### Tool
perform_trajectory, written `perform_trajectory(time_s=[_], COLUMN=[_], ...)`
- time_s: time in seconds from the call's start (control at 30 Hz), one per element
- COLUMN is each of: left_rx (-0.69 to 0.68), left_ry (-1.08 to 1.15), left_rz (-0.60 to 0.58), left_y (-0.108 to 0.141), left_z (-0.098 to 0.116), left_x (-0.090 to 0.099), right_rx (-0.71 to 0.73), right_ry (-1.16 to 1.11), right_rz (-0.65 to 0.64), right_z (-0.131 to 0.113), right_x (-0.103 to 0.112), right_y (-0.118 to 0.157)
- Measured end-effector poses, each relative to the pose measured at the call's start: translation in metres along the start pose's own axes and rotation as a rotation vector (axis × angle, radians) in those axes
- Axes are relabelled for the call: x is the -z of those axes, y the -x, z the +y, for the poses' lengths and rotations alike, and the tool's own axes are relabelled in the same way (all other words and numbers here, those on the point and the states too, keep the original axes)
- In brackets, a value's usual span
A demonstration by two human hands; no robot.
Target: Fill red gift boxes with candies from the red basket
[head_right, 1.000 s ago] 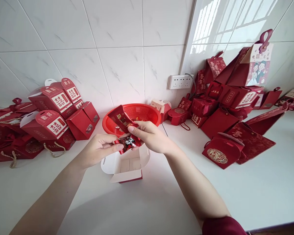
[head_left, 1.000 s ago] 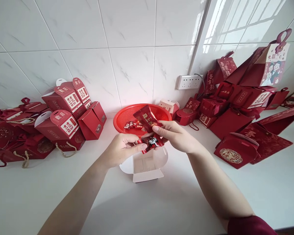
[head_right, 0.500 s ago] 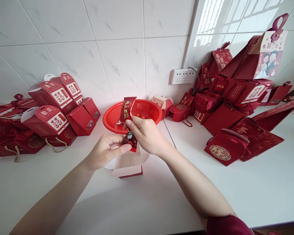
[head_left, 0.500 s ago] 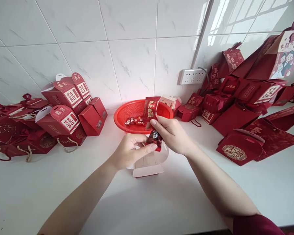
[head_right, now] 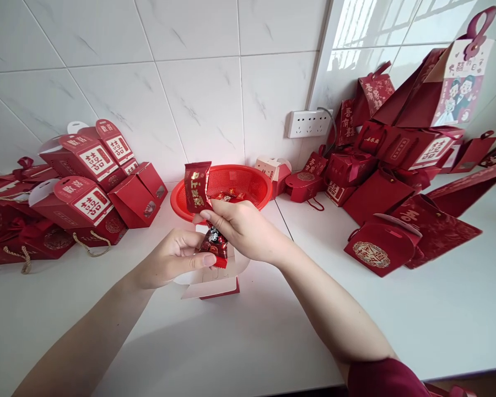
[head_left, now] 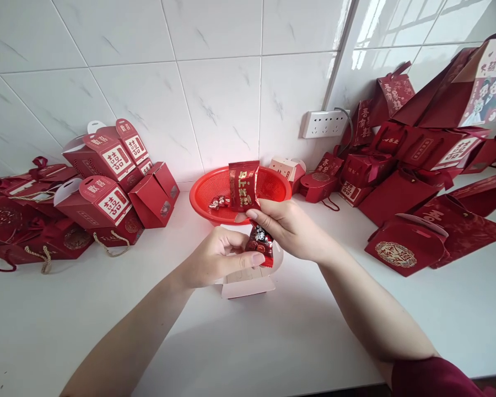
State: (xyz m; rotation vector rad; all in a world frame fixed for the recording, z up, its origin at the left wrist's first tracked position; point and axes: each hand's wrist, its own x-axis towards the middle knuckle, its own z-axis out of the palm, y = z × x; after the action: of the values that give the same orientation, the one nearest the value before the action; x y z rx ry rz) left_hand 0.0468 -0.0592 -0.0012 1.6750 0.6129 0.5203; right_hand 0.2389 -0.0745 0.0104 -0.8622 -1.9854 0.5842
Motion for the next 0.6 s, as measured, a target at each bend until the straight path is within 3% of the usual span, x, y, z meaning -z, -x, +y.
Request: perform_trajectory(time_s=[0.3,0.43,0.5,0.6], left_rx=[0.015,-0.062,-0.106,-0.07], left_ry=[0.014,0.021,0.062,0.205], left_rz=[-0.052,-0.047,-0.118,-0.287], left_y=[-0.0011,-0.0015,-0.0019,-0.0028], left_z=[-0.0009,-0.0004,-0.0014,-0.0051], left_x=[0.0016,0.0027,0.0032,0.002], right_rx=[-0.021,0.002,0.002,-0.013], right_ry=[0.125,0.123,0.073,-0.006], right_rz=[0.05,0.115,0.115,0.07], right_z=[-0.0081,-0.007,-0.0064,-0.0059], right_x=[0.0032,0.0041,0.0032,0.0005], right_y=[0.0036,0.0037,0.0041,0.005])
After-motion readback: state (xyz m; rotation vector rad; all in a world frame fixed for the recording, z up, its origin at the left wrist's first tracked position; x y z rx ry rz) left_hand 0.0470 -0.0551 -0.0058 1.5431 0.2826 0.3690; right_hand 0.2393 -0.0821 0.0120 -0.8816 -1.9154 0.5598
